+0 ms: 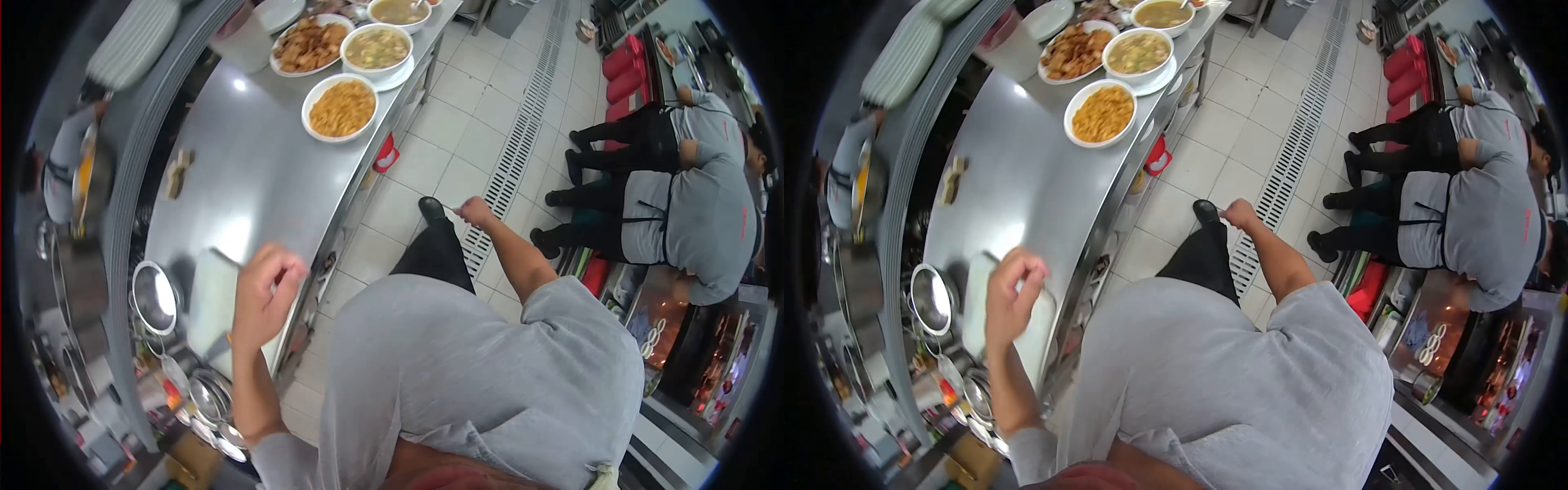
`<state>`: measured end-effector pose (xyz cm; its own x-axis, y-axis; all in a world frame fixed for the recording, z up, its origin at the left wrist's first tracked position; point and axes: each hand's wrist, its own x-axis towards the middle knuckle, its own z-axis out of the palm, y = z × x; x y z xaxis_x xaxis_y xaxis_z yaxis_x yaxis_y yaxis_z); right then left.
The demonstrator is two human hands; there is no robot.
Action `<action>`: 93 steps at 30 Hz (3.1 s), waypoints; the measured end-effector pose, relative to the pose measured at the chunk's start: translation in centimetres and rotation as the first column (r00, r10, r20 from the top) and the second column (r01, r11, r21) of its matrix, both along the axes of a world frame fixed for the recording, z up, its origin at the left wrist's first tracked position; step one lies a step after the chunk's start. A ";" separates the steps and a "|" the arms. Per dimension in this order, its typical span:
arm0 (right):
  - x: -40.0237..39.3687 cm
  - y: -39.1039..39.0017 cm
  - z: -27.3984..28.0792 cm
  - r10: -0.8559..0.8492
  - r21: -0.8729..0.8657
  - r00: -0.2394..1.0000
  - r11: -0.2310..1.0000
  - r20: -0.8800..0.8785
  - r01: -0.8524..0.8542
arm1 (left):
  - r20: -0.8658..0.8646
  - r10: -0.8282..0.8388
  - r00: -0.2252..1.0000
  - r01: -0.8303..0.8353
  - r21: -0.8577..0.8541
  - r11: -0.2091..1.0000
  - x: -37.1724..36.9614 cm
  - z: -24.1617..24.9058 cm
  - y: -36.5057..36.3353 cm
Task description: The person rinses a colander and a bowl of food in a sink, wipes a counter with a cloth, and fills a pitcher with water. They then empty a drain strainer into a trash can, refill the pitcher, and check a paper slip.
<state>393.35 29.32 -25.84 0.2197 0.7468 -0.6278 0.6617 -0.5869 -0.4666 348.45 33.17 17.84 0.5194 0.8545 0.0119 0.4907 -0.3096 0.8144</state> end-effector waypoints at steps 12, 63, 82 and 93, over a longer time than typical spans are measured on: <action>4.1 43.9 -11.5 -0.363 0.441 0.808 0.697 -0.464 0.566 | -0.405 0.725 0.557 -0.811 -0.454 0.370 7.8 -12.5 -2.1; 13.3 41.3 -4.3 -0.386 0.067 0.586 0.794 -0.712 0.604 | -0.347 0.907 0.238 -0.937 -0.327 0.121 12.5 -11.4 -12.4; -26.5 18.4 22.9 0.106 0.125 0.387 0.992 -0.916 0.025 | 0.053 0.985 0.166 -0.900 -0.400 0.173 -4.2 -14.0 -30.0; -58.6 33.5 13.3 -0.017 -0.007 0.276 0.999 -0.961 0.038 | 0.045 0.990 -0.130 -0.933 -0.343 -0.107 -4.7 -9.7 -31.1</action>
